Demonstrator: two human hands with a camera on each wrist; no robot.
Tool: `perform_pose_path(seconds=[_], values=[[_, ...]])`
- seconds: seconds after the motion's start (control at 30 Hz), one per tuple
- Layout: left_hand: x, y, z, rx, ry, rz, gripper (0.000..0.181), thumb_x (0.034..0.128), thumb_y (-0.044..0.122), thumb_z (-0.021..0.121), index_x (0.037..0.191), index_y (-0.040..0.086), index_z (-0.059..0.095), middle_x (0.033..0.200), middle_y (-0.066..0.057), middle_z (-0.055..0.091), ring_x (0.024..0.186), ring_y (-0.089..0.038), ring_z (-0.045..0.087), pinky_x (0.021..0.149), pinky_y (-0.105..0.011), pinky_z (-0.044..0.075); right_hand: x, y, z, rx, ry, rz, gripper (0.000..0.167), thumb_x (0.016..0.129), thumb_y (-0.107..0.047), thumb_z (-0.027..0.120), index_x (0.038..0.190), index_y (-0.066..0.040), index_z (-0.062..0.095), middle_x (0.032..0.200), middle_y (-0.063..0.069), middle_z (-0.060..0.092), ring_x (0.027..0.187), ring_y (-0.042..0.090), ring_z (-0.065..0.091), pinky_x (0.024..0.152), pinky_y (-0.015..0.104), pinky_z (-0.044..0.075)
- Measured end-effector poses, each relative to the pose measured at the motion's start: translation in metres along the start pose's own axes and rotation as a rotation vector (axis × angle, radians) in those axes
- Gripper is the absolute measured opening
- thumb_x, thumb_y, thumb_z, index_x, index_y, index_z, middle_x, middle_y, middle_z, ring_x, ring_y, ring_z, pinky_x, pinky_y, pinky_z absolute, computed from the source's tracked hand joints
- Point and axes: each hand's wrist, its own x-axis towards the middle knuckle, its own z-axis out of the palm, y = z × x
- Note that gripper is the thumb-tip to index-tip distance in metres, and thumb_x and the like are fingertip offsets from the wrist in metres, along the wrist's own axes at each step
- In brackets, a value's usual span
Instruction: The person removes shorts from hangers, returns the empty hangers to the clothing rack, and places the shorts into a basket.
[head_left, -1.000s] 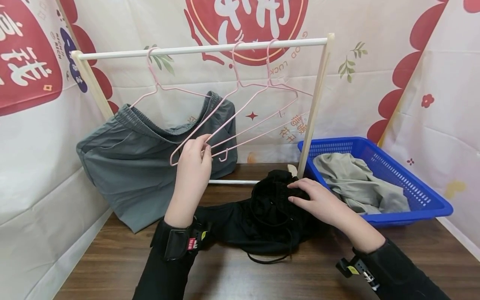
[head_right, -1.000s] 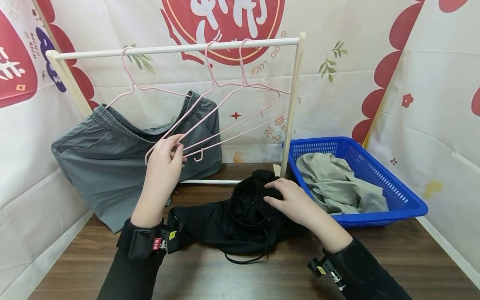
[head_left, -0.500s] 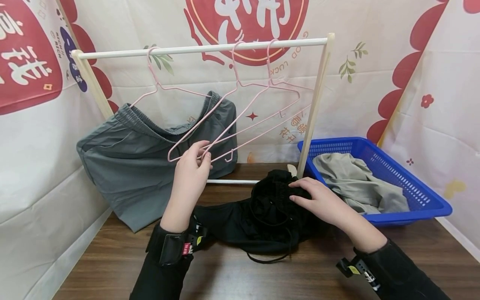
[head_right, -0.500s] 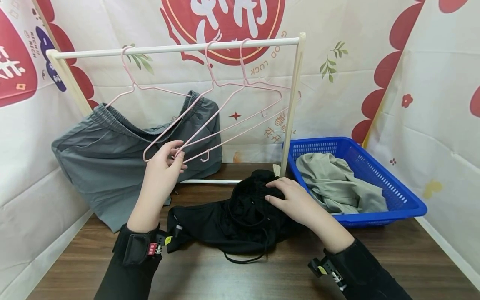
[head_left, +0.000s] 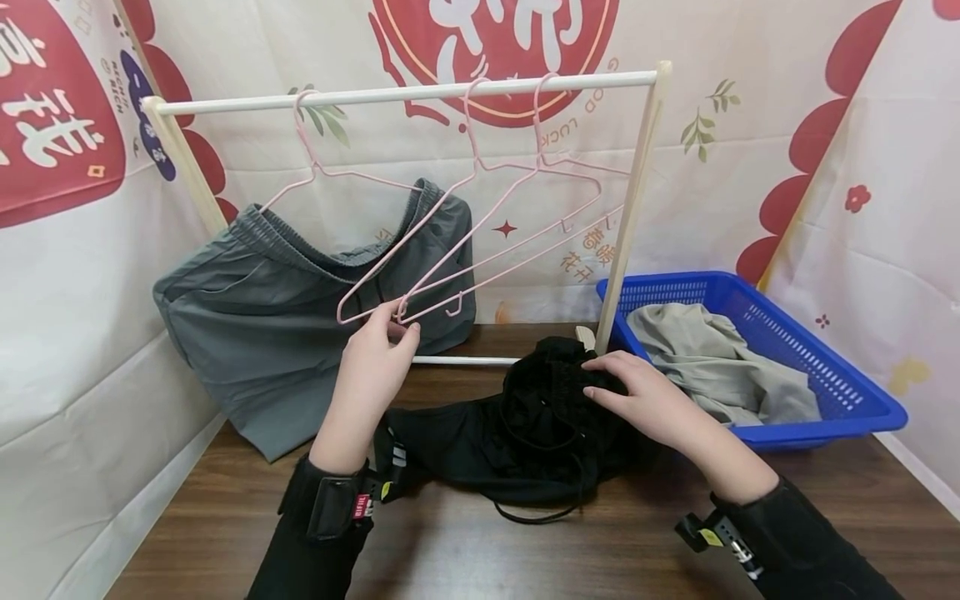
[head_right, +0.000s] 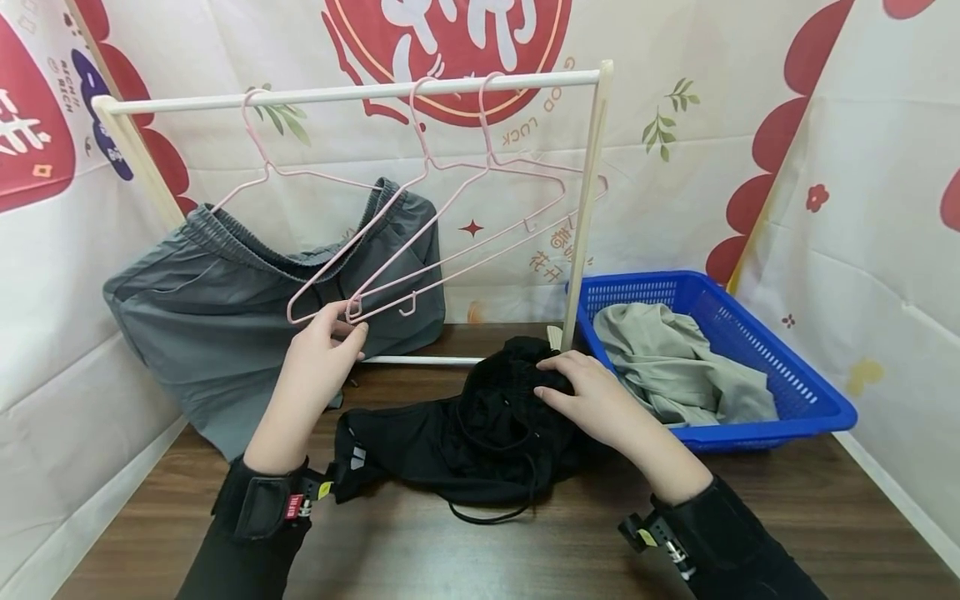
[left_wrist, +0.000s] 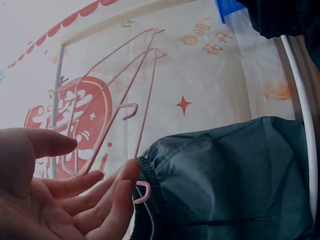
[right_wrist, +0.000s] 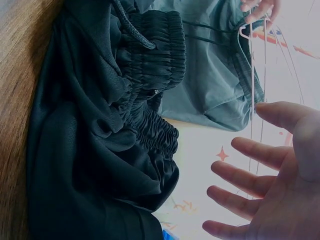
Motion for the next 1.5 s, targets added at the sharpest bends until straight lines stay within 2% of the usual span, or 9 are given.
perform_pose_path(seconds=[0.1, 0.23, 0.37, 0.53, 0.73, 0.87, 1.1, 1.33, 1.5], values=[[0.001, -0.003, 0.000, 0.035, -0.031, -0.031, 0.049, 0.0979, 0.033, 0.053, 0.143, 0.014, 0.046, 0.109, -0.011, 0.066, 0.096, -0.028, 0.060, 0.081, -0.044, 0.046, 0.000, 0.000, -0.001, -0.002, -0.003, 0.003, 0.041, 0.098, -0.032, 0.060, 0.128, -0.004, 0.060, 0.126, 0.014, 0.057, 0.122, 0.036, 0.049, 0.098, 0.056, 0.038], [0.003, -0.009, 0.003, 0.086, -0.097, -0.070, 0.050, 0.0986, 0.036, 0.053, 0.141, 0.012, 0.047, 0.108, -0.012, 0.066, 0.095, -0.029, 0.060, 0.080, -0.045, 0.047, 0.001, 0.000, -0.001, -0.002, -0.003, 0.006, 0.040, 0.098, -0.030, 0.060, 0.128, -0.003, 0.059, 0.126, 0.015, 0.057, 0.122, 0.036, 0.049, 0.098, 0.056, 0.038], [0.006, -0.017, 0.008, 0.128, -0.145, -0.087, 0.049, 0.0989, 0.038, 0.052, 0.139, 0.011, 0.050, 0.108, -0.012, 0.066, 0.093, -0.028, 0.061, 0.077, -0.043, 0.047, 0.002, 0.002, 0.000, -0.004, -0.001, 0.015, 0.041, 0.098, -0.029, 0.060, 0.129, -0.002, 0.059, 0.127, 0.016, 0.057, 0.122, 0.037, 0.049, 0.098, 0.056, 0.038], [0.010, -0.027, 0.016, 0.156, -0.177, -0.103, 0.048, 0.0987, 0.039, 0.052, 0.137, 0.010, 0.053, 0.110, -0.012, 0.066, 0.096, -0.028, 0.061, 0.079, -0.044, 0.048, 0.006, 0.005, 0.002, -0.016, -0.008, 0.025, 0.042, 0.098, -0.028, 0.061, 0.130, -0.001, 0.058, 0.129, 0.018, 0.055, 0.124, 0.039, 0.046, 0.099, 0.057, 0.037], [0.013, -0.033, 0.026, 0.188, -0.207, -0.070, 0.049, 0.0983, 0.038, 0.052, 0.135, 0.006, 0.054, 0.120, -0.015, 0.064, 0.108, -0.029, 0.060, 0.089, -0.047, 0.046, 0.010, 0.009, 0.007, -0.040, -0.022, 0.032, 0.045, 0.097, -0.029, 0.061, 0.132, -0.001, 0.056, 0.130, 0.020, 0.054, 0.126, 0.041, 0.044, 0.099, 0.058, 0.035], [0.013, -0.034, 0.035, 0.209, -0.218, -0.038, 0.049, 0.0975, 0.038, 0.053, 0.135, 0.005, 0.055, 0.120, -0.014, 0.066, 0.108, -0.028, 0.061, 0.090, -0.046, 0.046, 0.014, 0.010, 0.010, -0.056, -0.024, 0.025, 0.047, 0.096, -0.029, 0.062, 0.132, -0.001, 0.056, 0.130, 0.020, 0.054, 0.125, 0.041, 0.044, 0.100, 0.057, 0.035], [0.013, -0.031, 0.053, 0.266, -0.249, 0.006, 0.047, 0.0968, 0.035, 0.056, 0.132, 0.005, 0.056, 0.110, -0.010, 0.069, 0.095, -0.025, 0.064, 0.082, -0.042, 0.049, 0.020, 0.010, 0.016, -0.090, -0.031, 0.022, 0.048, 0.094, -0.029, 0.064, 0.132, -0.001, 0.056, 0.130, 0.020, 0.054, 0.125, 0.042, 0.043, 0.100, 0.058, 0.034], [0.011, -0.027, 0.068, 0.306, -0.281, 0.029, 0.047, 0.0969, 0.037, 0.058, 0.132, 0.006, 0.057, 0.121, -0.012, 0.065, 0.106, -0.029, 0.061, 0.089, -0.043, 0.047, 0.026, 0.011, 0.020, -0.121, -0.038, 0.021, 0.052, 0.093, -0.033, 0.066, 0.133, -0.003, 0.055, 0.132, 0.021, 0.052, 0.125, 0.044, 0.043, 0.098, 0.061, 0.035], [0.009, -0.023, 0.075, 0.304, -0.316, 0.057, 0.049, 0.0964, 0.038, 0.058, 0.133, 0.006, 0.056, 0.126, -0.013, 0.063, 0.111, -0.029, 0.060, 0.093, -0.043, 0.046, 0.031, 0.012, 0.024, -0.147, -0.048, 0.023, 0.053, 0.092, -0.034, 0.067, 0.134, -0.004, 0.055, 0.134, 0.022, 0.051, 0.126, 0.043, 0.043, 0.097, 0.061, 0.036]])
